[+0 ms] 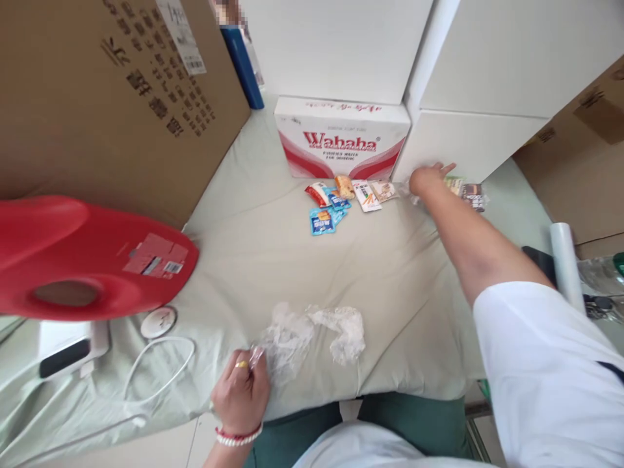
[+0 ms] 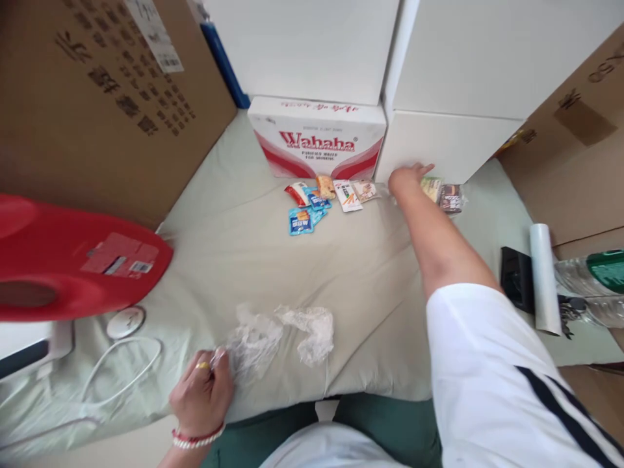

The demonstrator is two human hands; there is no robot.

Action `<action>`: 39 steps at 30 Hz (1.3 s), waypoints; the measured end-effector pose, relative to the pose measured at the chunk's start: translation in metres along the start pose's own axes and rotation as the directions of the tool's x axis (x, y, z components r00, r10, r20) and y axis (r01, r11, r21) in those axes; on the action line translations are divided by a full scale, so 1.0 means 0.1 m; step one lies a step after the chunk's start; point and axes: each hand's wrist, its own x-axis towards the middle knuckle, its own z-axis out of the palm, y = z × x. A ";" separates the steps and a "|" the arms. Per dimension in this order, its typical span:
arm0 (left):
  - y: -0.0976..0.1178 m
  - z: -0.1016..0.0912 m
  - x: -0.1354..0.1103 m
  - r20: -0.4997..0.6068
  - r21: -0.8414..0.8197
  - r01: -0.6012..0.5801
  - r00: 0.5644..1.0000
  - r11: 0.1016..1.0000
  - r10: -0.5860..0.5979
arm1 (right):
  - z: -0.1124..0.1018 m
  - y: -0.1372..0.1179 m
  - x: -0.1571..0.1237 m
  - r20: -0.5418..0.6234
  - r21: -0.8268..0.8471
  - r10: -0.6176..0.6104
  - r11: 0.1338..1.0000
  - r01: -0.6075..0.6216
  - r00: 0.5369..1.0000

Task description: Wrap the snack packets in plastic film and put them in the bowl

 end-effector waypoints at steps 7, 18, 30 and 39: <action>-0.07 -0.01 -0.04 0.072 -0.105 0.057 0.996 0.993 -0.050 | -0.53 -0.18 -1.08 0.097 0.201 -0.364 0.919 0.340 0.926; -0.08 0.00 -0.04 0.026 -0.089 0.101 0.995 0.991 -0.099 | -0.34 -0.34 -2.91 0.214 0.553 -0.907 0.418 0.721 0.362; -0.12 0.05 -0.05 0.021 -0.010 0.098 0.995 0.995 -0.097 | -0.12 0.13 -0.07 -0.025 -0.074 -0.105 0.992 0.103 0.994; -0.08 0.05 -0.05 0.011 -0.032 0.273 0.962 0.962 -0.273 | -0.30 0.11 -0.93 -0.214 0.138 -0.153 0.973 0.184 0.965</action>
